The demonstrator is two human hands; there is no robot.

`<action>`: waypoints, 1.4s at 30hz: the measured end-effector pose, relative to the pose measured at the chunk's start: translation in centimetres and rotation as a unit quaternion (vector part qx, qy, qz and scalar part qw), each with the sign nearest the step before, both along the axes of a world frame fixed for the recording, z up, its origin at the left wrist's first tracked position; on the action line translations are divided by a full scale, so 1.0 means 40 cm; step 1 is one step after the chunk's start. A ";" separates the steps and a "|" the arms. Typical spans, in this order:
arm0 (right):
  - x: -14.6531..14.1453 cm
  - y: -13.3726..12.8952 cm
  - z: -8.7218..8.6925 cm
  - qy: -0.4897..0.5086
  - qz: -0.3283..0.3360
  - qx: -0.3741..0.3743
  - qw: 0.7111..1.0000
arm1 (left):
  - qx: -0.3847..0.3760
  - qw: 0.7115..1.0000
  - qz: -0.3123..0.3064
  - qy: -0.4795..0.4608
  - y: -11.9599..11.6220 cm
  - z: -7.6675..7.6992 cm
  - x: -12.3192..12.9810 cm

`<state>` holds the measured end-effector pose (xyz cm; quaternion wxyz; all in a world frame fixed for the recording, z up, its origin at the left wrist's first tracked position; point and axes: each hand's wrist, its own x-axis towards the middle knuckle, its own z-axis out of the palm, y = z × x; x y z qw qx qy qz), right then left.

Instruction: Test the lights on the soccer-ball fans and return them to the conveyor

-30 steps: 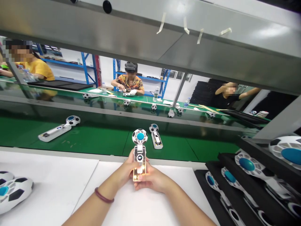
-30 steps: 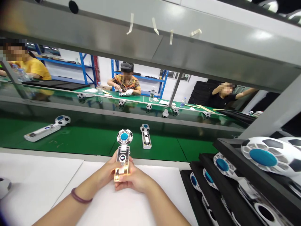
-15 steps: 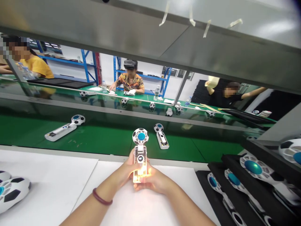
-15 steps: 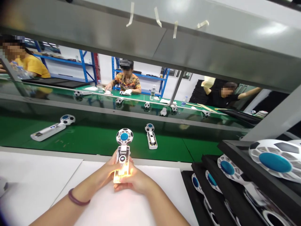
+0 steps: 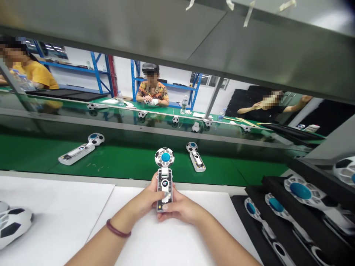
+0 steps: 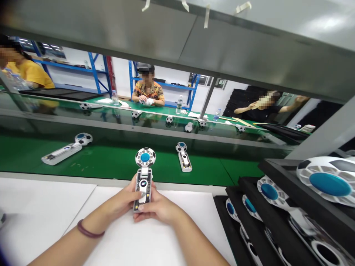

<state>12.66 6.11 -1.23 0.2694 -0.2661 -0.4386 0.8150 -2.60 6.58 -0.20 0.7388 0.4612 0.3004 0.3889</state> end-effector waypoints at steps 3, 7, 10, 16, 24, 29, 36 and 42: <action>-0.001 0.001 0.000 0.002 -0.001 -0.004 1.000 | 0.000 1.000 0.001 0.004 0.001 0.000 -0.001; -0.002 0.002 0.001 0.003 0.001 -0.005 1.000 | 0.006 1.000 0.003 0.012 0.002 0.001 0.000; -0.001 0.003 0.004 -0.003 0.007 -0.006 1.000 | 0.006 1.000 0.004 0.015 0.003 0.002 0.000; 0.001 0.005 0.003 0.004 0.006 -0.010 1.000 | 0.010 1.000 0.015 0.022 0.004 0.005 0.003; 0.003 0.006 -0.001 0.009 0.007 -0.017 1.000 | 0.006 0.999 0.024 0.030 0.003 0.005 0.003; 0.002 0.006 0.008 0.008 0.003 -0.017 1.000 | 0.008 1.000 0.026 0.013 0.007 0.004 0.004; 0.006 0.013 0.010 0.001 0.011 -0.018 1.000 | 0.012 1.000 -0.007 0.015 0.028 0.003 -0.010; -0.019 0.005 -0.011 -0.038 0.043 0.072 0.996 | 0.061 0.992 0.051 0.101 0.057 0.121 -0.031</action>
